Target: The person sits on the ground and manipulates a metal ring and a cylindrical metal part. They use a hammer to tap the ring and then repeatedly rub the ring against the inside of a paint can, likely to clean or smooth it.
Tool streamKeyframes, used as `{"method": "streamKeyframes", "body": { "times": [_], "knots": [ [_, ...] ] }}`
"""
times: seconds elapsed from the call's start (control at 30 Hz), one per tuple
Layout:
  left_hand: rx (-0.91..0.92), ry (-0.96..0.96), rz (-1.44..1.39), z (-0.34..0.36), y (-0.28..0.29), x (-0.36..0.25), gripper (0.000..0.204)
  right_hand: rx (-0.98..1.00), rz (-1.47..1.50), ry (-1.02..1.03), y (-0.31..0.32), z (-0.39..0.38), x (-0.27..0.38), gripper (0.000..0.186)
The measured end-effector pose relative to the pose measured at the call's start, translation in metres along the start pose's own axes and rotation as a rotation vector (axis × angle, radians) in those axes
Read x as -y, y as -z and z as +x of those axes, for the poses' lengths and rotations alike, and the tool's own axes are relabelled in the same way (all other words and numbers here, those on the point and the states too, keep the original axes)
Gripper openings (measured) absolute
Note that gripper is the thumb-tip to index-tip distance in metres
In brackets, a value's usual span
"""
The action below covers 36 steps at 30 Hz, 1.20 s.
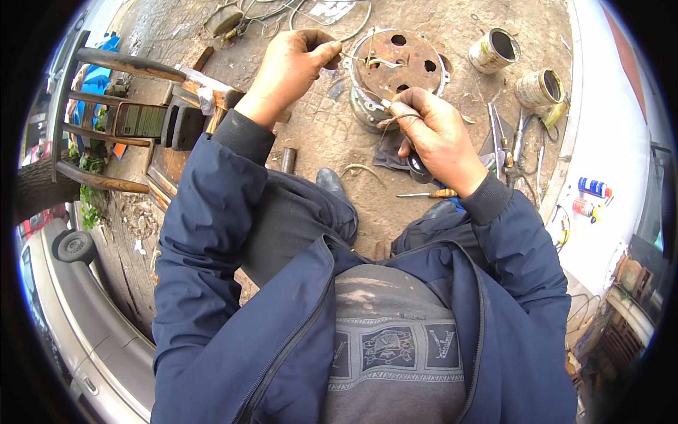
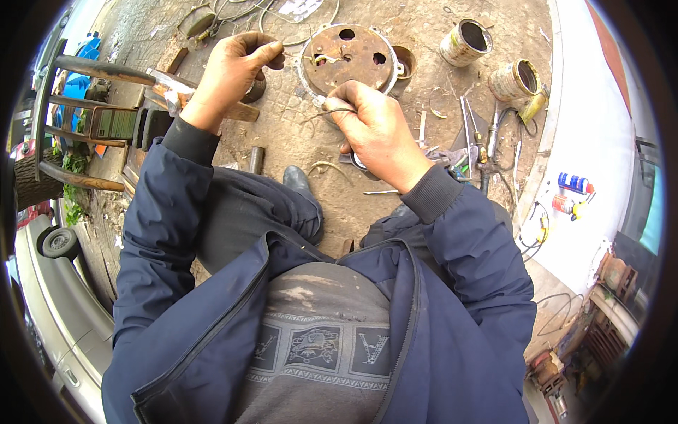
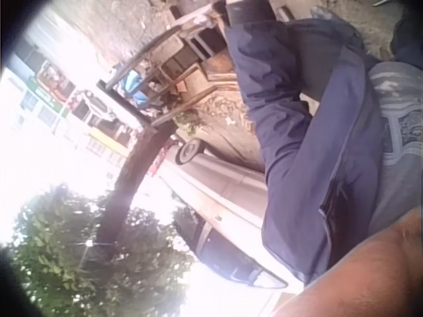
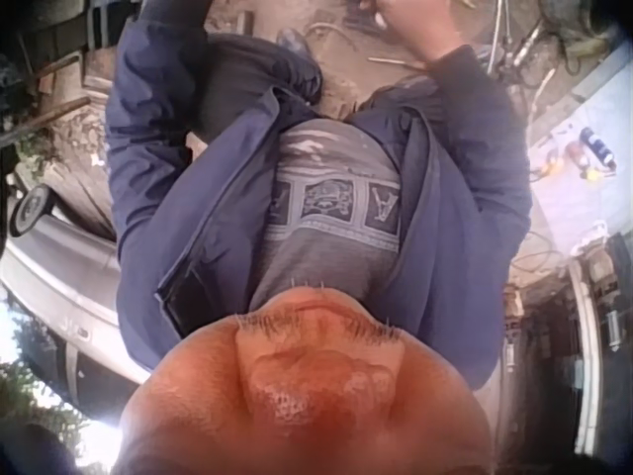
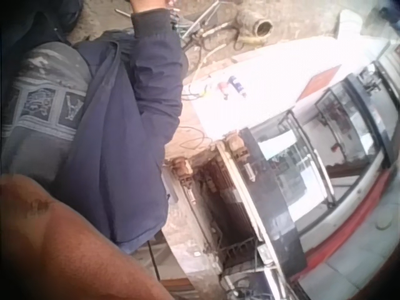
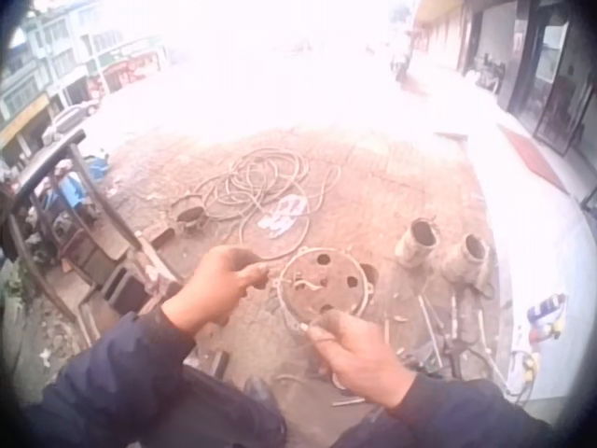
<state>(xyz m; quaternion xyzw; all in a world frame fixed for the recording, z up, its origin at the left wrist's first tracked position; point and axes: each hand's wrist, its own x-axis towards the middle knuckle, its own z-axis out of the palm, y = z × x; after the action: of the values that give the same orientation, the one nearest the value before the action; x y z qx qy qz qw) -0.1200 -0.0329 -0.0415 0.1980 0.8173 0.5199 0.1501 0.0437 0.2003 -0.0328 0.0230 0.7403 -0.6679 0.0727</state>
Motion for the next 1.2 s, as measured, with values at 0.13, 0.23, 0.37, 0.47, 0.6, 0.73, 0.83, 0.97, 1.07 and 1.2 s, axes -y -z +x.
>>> {"method": "streamKeyframes", "body": {
  "times": [0.13, 0.23, 0.37, 0.47, 0.6, 0.73, 0.83, 0.97, 1.07, 1.2],
  "knots": [
    [-0.014, 0.157, -0.043, -0.002, 0.005, 0.008, 0.028, 0.023, -0.017, -0.01, 0.0, 0.017, 0.0, 0.024],
    [-0.016, 0.286, -0.202, -0.001, 0.008, 0.016, 0.029, -0.034, 0.042, 0.039, 0.004, 0.03, -0.003, 0.027],
    [-0.01, 0.395, -0.336, 0.001, 0.012, 0.027, 0.029, -0.104, 0.076, 0.108, 0.01, 0.045, -0.011, 0.032],
    [-0.008, 0.432, -0.395, 0.002, 0.012, 0.031, 0.029, -0.109, 0.09, 0.09, 0.015, 0.051, -0.017, 0.035],
    [-0.018, 0.467, -0.479, 0.0, 0.013, 0.029, 0.028, -0.116, 0.233, 0.047, 0.021, 0.054, -0.021, 0.035],
    [-0.075, 0.474, -0.452, -0.003, 0.009, 0.013, 0.03, -0.171, 0.37, -0.006, 0.023, 0.055, -0.026, 0.035],
    [-0.408, -0.096, 0.156, 0.0, -0.007, -0.01, 0.034, -0.193, 0.334, -0.017, 0.02, 0.057, -0.028, 0.036],
    [-0.376, -0.357, 0.474, 0.004, -0.027, -0.048, 0.037, -0.206, 0.23, 0.107, 0.015, 0.059, -0.028, 0.037],
    [-0.235, -0.356, 0.818, 0.01, -0.046, -0.066, 0.031, -0.171, 0.249, 0.008, 0.014, 0.055, -0.026, 0.038],
    [-0.227, -0.363, 0.917, -0.005, -0.052, -0.068, 0.019, -0.122, 0.258, 0.049, 0.015, 0.049, -0.024, 0.041]
  ]
}}
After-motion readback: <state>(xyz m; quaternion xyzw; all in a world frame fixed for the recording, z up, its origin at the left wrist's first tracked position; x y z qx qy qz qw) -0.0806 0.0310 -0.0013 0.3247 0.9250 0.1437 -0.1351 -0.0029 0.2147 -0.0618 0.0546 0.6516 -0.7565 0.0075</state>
